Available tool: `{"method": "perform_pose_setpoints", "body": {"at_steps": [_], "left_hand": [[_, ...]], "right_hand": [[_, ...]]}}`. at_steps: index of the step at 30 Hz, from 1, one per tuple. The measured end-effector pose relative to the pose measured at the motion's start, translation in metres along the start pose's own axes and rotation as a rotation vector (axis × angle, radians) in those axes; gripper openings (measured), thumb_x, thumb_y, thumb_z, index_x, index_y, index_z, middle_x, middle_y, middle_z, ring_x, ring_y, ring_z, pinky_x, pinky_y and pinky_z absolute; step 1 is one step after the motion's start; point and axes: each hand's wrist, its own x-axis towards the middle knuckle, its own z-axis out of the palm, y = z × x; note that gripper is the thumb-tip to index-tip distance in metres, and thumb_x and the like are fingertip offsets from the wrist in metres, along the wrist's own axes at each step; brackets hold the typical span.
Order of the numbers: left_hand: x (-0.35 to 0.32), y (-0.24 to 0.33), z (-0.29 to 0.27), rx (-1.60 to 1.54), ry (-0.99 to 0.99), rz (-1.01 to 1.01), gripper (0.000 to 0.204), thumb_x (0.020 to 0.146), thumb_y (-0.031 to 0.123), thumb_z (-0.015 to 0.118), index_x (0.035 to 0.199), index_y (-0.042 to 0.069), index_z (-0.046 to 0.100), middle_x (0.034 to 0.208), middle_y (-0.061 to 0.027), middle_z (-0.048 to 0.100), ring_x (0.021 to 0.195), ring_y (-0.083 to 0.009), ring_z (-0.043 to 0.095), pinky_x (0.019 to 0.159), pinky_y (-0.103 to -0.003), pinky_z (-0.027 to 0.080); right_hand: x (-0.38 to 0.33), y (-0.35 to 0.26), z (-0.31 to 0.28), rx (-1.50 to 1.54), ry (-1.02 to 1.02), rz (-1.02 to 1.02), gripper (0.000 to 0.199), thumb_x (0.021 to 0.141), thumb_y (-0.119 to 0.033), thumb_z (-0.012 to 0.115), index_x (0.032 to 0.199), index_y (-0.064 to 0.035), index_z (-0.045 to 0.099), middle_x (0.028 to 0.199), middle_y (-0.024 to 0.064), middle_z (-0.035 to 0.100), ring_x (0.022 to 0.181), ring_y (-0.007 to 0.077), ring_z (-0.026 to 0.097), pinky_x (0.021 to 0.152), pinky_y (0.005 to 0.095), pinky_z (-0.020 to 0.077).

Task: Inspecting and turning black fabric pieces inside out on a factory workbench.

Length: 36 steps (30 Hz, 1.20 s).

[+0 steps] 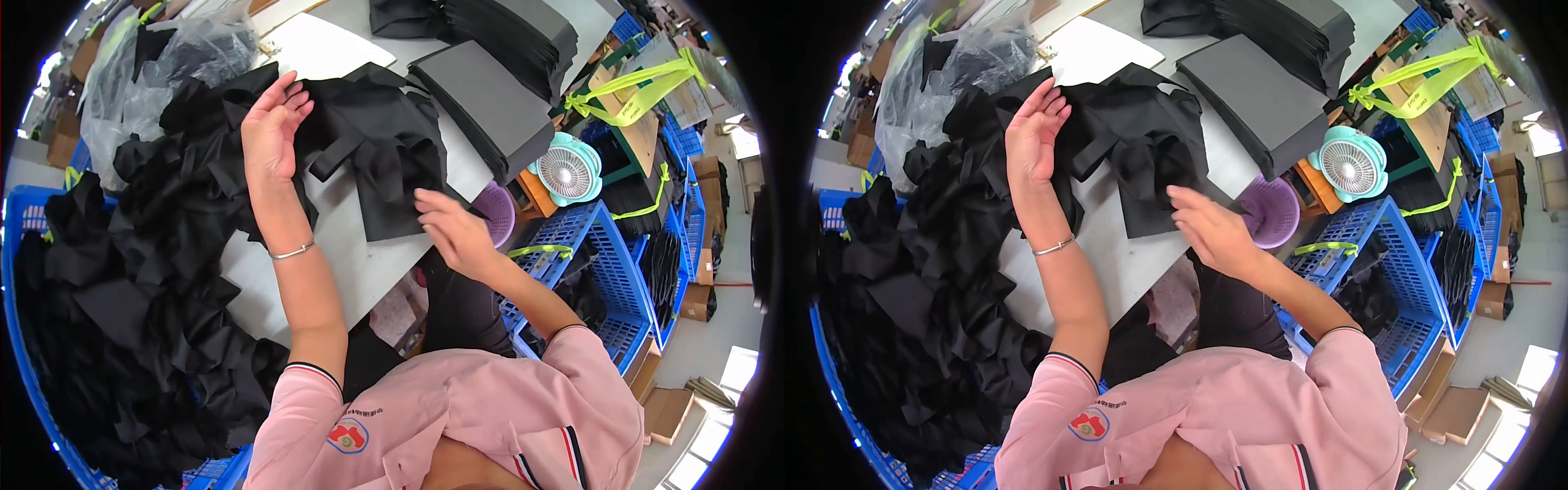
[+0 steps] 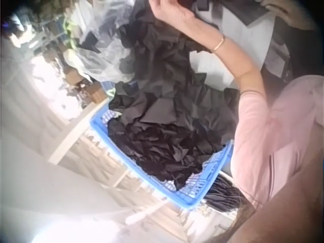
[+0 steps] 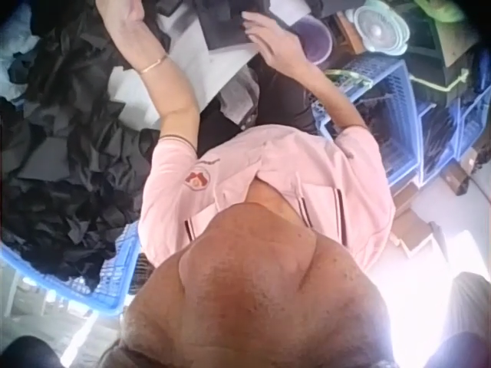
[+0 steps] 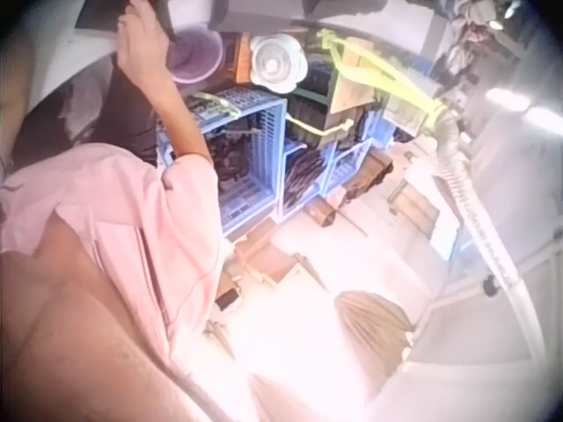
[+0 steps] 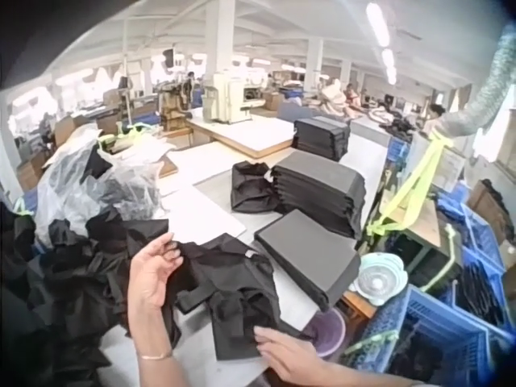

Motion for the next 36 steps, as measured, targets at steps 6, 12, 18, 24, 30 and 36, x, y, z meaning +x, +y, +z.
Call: {"method": "perform_pose_setpoints", "body": {"at_steps": [6, 12, 18, 24, 30, 36], "left_hand": [[0.0, -0.005, 0.006, 0.373, 0.068, 0.136, 0.04, 0.08, -0.004, 0.077, 0.119, -0.003, 0.069, 0.099, -0.0028, 0.067, 0.088, -0.009, 0.06, 0.082, -0.024, 0.052], [0.004, -0.016, -0.005, 0.727, 0.174, 0.36, 0.02, 0.078, 0.014, 0.084, 0.094, 0.004, 0.078, 0.095, -0.0013, 0.067, 0.083, -0.0098, 0.056, 0.078, -0.025, 0.047], [0.003, -0.01, 0.008, 0.577, 0.176, 0.427, 0.019, 0.089, 0.015, 0.075, 0.098, -0.002, 0.071, 0.095, -0.0018, 0.067, 0.089, -0.0085, 0.059, 0.079, -0.026, 0.048], [-0.003, 0.01, 0.006, -0.041, 0.128, 0.397, 0.009, 0.099, 0.015, 0.065, 0.102, 0.006, 0.066, 0.093, 0.0016, 0.066, 0.084, -0.0069, 0.059, 0.079, -0.022, 0.047], [-0.007, 0.021, -0.004, -0.138, 0.16, 0.333, 0.01, 0.098, 0.02, 0.067, 0.105, 0.012, 0.065, 0.098, 0.0008, 0.069, 0.089, -0.0103, 0.064, 0.081, -0.028, 0.049], [-0.004, 0.031, -0.042, -0.351, 0.117, 0.291, 0.016, 0.1, 0.022, 0.065, 0.107, 0.007, 0.065, 0.106, -0.0029, 0.071, 0.098, -0.0139, 0.066, 0.092, -0.033, 0.051]], "right_hand": [[0.058, 0.026, -0.021, -0.053, 0.509, 0.17, 0.027, 0.087, 0.006, 0.065, 0.112, -0.0021, 0.062, 0.116, 0.014, 0.062, 0.081, 0.0194, 0.067, 0.067, 0.0283, 0.0528], [0.146, 0.068, -0.013, -0.053, 0.184, 0.364, 0.041, 0.085, 0.001, 0.066, 0.125, -0.008, 0.061, 0.139, 0.0066, 0.054, 0.083, 0.0249, 0.067, 0.078, 0.0355, 0.0537], [0.193, 0.088, -0.015, 0.161, 0.041, 0.389, 0.023, 0.093, -0.006, 0.059, 0.113, -0.0062, 0.072, 0.116, 0.0016, 0.072, 0.067, 0.0136, 0.062, 0.072, 0.0271, 0.0533], [0.187, 0.073, -0.061, 0.939, -0.164, 0.236, 0.019, 0.097, -0.014, 0.063, 0.101, 0.0005, 0.075, 0.105, 0.0072, 0.071, 0.08, 0.0113, 0.064, 0.069, 0.0258, 0.0516], [0.154, 0.049, -0.052, 0.93, -0.014, 0.281, 0.027, 0.097, -0.02, 0.066, 0.114, -0.0001, 0.063, 0.109, 0.011, 0.069, 0.08, 0.0147, 0.065, 0.073, 0.0292, 0.0525], [0.046, 0.03, -0.014, -0.146, 0.294, 0.594, 0.071, 0.084, -0.037, 0.079, 0.135, 0.0002, 0.048, 0.1, 0.0113, 0.062, 0.067, 0.0171, 0.058, 0.067, 0.0327, 0.051]]}}
